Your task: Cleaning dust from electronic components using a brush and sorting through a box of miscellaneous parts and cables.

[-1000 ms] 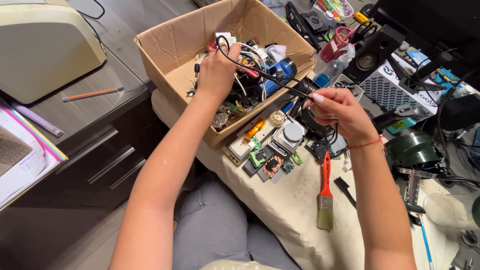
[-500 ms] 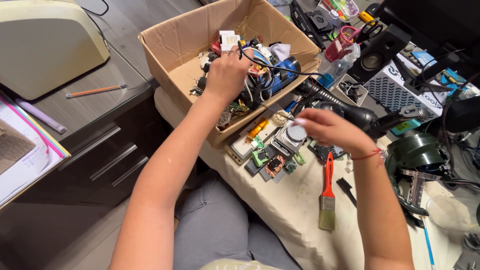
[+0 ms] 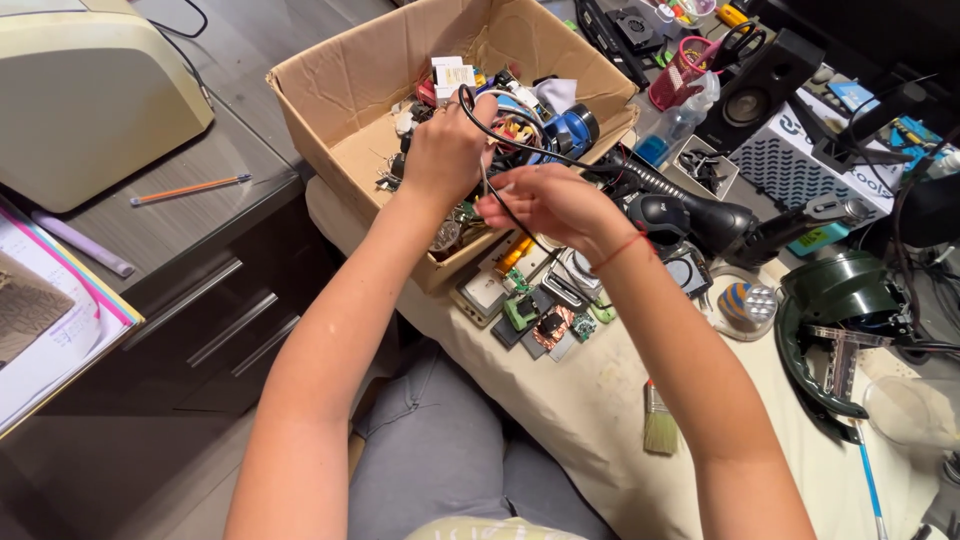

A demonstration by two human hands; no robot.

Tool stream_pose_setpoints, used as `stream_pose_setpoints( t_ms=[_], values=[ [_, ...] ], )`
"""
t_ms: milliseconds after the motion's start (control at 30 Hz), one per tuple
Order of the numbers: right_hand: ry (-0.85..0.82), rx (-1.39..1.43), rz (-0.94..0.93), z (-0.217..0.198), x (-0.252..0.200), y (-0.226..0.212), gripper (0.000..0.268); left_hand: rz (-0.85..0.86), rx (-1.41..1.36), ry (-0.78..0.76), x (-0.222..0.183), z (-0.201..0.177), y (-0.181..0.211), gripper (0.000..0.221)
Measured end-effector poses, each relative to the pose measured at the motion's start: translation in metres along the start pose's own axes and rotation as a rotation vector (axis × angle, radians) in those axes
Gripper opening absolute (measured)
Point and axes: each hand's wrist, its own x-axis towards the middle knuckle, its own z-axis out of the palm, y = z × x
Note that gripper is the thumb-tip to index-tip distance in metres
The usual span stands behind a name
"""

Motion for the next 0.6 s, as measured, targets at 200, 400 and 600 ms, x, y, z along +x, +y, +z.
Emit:
stream_pose_setpoints(
  t_ms=[200, 400, 600],
  values=[
    [0.305, -0.300, -0.054, 0.027, -0.012, -0.013, 0.031, -0.014, -0.071, -0.001, 0.004, -0.015, 0.004, 0.039],
    [0.133, -0.541, -0.196, -0.030, -0.004, -0.001, 0.024, -0.059, -0.009, -0.041, 0.002, -0.006, 0.001, 0.046],
    [-0.107, -0.639, -0.114, -0.051, -0.020, -0.026, 0.032, -0.044, 0.083, -0.003, 0.004, -0.002, -0.001, 0.043]
  ],
)
